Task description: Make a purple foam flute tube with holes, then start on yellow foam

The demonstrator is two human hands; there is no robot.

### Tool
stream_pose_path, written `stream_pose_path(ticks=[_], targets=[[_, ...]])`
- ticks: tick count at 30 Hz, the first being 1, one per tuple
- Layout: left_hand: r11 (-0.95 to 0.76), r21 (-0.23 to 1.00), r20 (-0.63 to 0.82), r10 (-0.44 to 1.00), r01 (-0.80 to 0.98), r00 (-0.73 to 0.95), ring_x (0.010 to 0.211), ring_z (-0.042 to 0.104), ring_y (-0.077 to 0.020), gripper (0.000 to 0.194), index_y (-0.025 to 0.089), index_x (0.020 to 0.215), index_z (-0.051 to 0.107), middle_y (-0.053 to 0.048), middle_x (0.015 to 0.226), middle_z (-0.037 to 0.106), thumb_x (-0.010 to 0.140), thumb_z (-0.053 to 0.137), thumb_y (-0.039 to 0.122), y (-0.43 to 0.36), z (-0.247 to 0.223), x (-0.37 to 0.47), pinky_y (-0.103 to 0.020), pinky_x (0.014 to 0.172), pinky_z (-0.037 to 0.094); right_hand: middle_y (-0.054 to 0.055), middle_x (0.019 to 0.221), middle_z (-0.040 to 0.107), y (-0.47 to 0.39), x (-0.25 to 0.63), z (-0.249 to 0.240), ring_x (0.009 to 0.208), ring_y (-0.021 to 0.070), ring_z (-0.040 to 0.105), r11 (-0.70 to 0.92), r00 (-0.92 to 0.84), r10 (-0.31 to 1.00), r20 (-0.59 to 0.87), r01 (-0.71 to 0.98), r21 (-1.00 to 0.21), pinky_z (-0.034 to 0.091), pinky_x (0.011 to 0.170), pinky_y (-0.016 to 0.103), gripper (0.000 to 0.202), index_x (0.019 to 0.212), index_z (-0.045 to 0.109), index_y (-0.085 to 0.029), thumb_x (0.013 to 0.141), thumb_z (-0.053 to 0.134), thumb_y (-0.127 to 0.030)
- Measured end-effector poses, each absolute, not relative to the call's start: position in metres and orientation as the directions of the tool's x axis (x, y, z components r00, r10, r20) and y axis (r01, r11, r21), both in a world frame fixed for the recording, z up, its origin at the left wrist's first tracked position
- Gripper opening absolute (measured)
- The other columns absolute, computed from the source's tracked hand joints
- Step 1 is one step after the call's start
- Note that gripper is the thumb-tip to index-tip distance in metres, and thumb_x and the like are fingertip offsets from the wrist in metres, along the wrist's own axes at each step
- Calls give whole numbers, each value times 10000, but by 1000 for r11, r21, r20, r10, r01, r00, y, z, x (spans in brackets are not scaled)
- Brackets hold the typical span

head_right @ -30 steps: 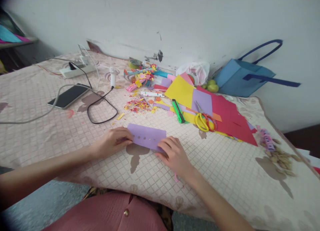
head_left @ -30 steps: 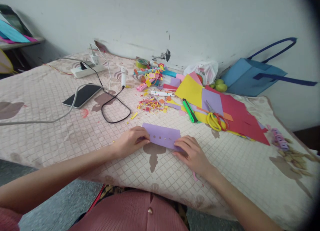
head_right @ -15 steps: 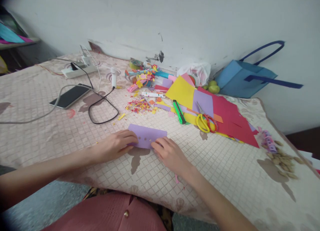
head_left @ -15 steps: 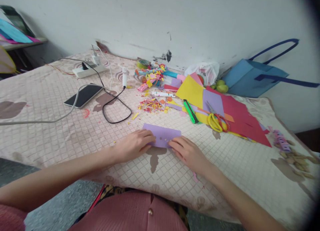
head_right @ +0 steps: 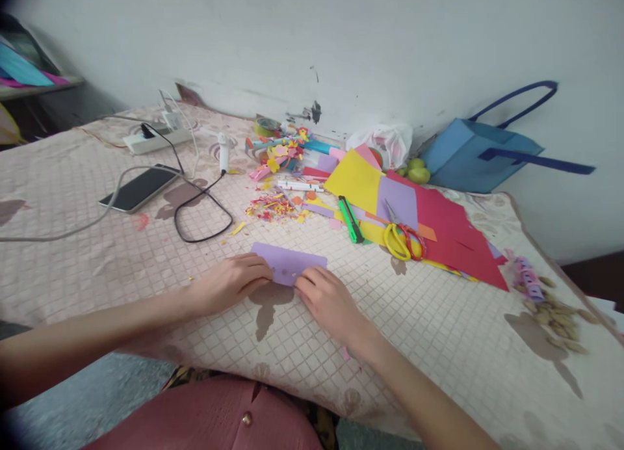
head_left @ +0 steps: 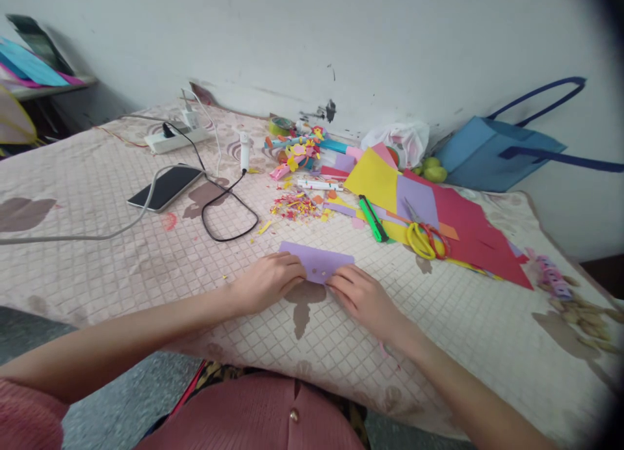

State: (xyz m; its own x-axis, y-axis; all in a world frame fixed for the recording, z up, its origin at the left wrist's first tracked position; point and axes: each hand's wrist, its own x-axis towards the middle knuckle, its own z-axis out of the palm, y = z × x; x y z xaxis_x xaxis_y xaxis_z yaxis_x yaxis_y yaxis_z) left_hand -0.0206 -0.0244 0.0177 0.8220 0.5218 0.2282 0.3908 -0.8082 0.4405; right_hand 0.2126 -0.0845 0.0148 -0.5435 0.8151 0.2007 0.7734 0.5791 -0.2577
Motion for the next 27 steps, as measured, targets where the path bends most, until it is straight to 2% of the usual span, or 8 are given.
stream_pose_path(ticks=[6,12,14,16,18,21,23,27], targets=[[-673,593,116,615,442,780,682,596,-120,147,158,839,670,-13,769,676,834,527,128,-6,24,-16,-225,633,438,34,862,630,-61,216,23,832,169,583,459,-489,868,88,720,-520,458,739,308,187,864,614,-201,925,439,-175],[-558,704,7,624,439,781,664,618,-119,110,141,873,638,0,743,685,787,576,115,13,29,-10,-214,618,454,-11,701,564,-45,218,26,652,129,512,331,-448,894,-28,700,-633,367,577,245,186,745,564,-190,894,458,-226],[-621,647,98,644,443,759,736,633,-145,148,141,922,620,-27,821,691,802,548,92,8,30,-8,-251,672,480,-21,665,543,-43,219,27,618,122,489,281,-432,899,-65,686,-671,344,551,238,195,727,551,-189,889,457,-244],[-760,500,261,589,415,765,873,628,-188,191,144,989,610,-72,959,679,840,505,86,-2,30,-7,-323,766,493,-24,650,533,-41,219,28,611,121,479,252,-432,897,-92,671,-698,336,545,238,194,722,549,-186,882,463,-252],[-902,293,395,415,316,820,1042,587,-240,235,144,1094,584,-116,1121,643,886,479,117,-16,29,-6,-414,885,465,-20,669,546,-40,220,28,628,124,487,248,-445,890,-101,657,-712,346,561,242,181,741,564,-182,878,470,-252],[-974,80,449,225,212,864,1162,540,-253,292,111,1194,532,-147,1238,598,935,398,112,-33,20,-5,-433,970,425,-8,732,587,-41,221,26,676,131,515,259,-457,885,-89,642,-722,381,609,251,171,790,598,-181,880,463,-236],[-968,27,426,238,251,873,1198,524,-260,314,79,1214,516,-165,1281,570,930,383,79,-40,12,-4,-431,1005,405,-9,726,587,-42,222,26,669,128,515,272,-455,887,-79,652,-708,386,603,249,182,783,602,-183,882,454,-223],[-962,51,412,266,269,871,1279,463,-256,374,80,1288,452,-171,1338,525,919,397,66,-42,-2,-4,-438,1052,377,-11,725,598,-39,223,28,639,125,522,307,-485,870,-90,676,-670,400,572,244,157,812,604,-194,883,468,-229]])
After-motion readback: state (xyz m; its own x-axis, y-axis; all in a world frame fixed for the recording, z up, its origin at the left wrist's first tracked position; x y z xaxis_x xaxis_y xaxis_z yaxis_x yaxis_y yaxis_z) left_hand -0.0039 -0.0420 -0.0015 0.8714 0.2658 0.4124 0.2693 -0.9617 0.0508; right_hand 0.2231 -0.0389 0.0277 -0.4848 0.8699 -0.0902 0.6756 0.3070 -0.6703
